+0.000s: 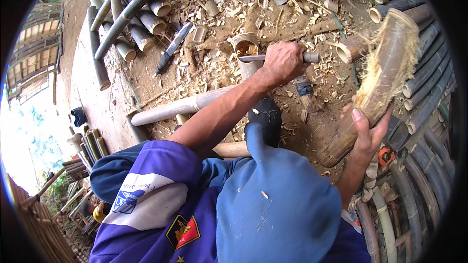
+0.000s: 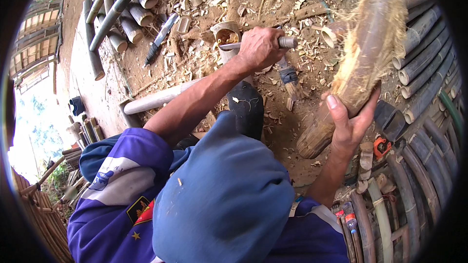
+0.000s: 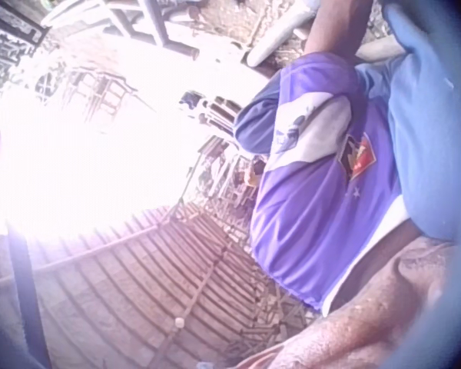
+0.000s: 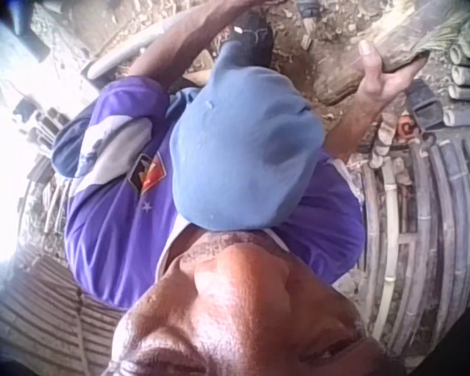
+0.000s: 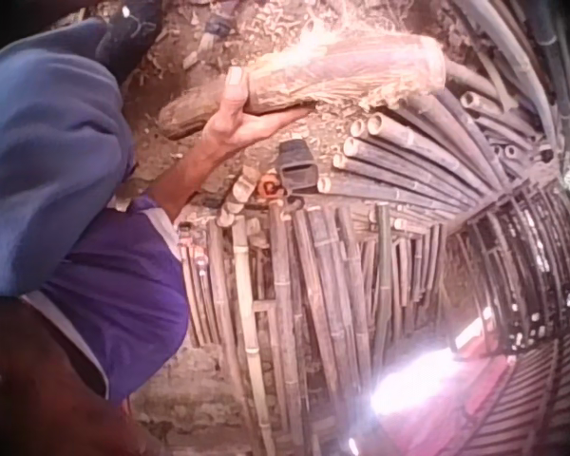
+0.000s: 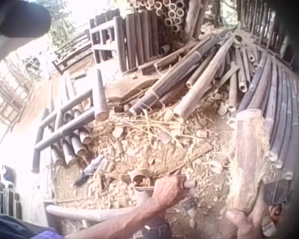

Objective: The person carves and fits joints into bamboo poles using a small knife and a wooden mallet. The person repeatedly strikes the knife with the mallet to chisel out sections of the bamboo and then tests the fit by inserting another bamboo pole into the carved joint.

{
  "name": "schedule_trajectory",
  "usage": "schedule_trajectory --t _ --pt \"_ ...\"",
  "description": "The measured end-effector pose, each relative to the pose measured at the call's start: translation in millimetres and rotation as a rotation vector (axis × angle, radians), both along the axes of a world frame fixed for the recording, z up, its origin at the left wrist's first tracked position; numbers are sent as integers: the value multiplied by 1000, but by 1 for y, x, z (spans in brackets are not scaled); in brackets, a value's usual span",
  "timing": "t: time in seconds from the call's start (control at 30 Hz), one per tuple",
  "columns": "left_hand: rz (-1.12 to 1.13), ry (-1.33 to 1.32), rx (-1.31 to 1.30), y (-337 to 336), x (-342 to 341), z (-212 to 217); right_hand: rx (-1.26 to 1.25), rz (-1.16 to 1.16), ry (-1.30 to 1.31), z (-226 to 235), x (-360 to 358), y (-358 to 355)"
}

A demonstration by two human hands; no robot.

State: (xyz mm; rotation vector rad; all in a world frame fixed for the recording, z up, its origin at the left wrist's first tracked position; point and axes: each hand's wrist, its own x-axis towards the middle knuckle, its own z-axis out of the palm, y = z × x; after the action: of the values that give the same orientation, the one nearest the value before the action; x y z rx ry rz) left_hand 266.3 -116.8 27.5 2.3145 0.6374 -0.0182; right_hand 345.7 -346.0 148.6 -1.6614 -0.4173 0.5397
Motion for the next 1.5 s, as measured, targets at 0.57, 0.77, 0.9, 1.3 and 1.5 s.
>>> schedule_trajectory --t 0.57,0.77,0.9,1.3,1.5 --pt "123 -330 -58 19 -41 20 37 -127 -397 21 -36 81" --pt "81 -604 23 23 -79 22 -227 552 -288 18 -47 99" --pt "94 -511 -68 22 -90 17 -29 338 -297 26 -55 91" --pt "-160 -368 81 -4 -68 20 -231 253 -201 -5 -48 48" --pt "-93 -309 104 -2 -66 4 -355 128 -131 -13 -59 23"
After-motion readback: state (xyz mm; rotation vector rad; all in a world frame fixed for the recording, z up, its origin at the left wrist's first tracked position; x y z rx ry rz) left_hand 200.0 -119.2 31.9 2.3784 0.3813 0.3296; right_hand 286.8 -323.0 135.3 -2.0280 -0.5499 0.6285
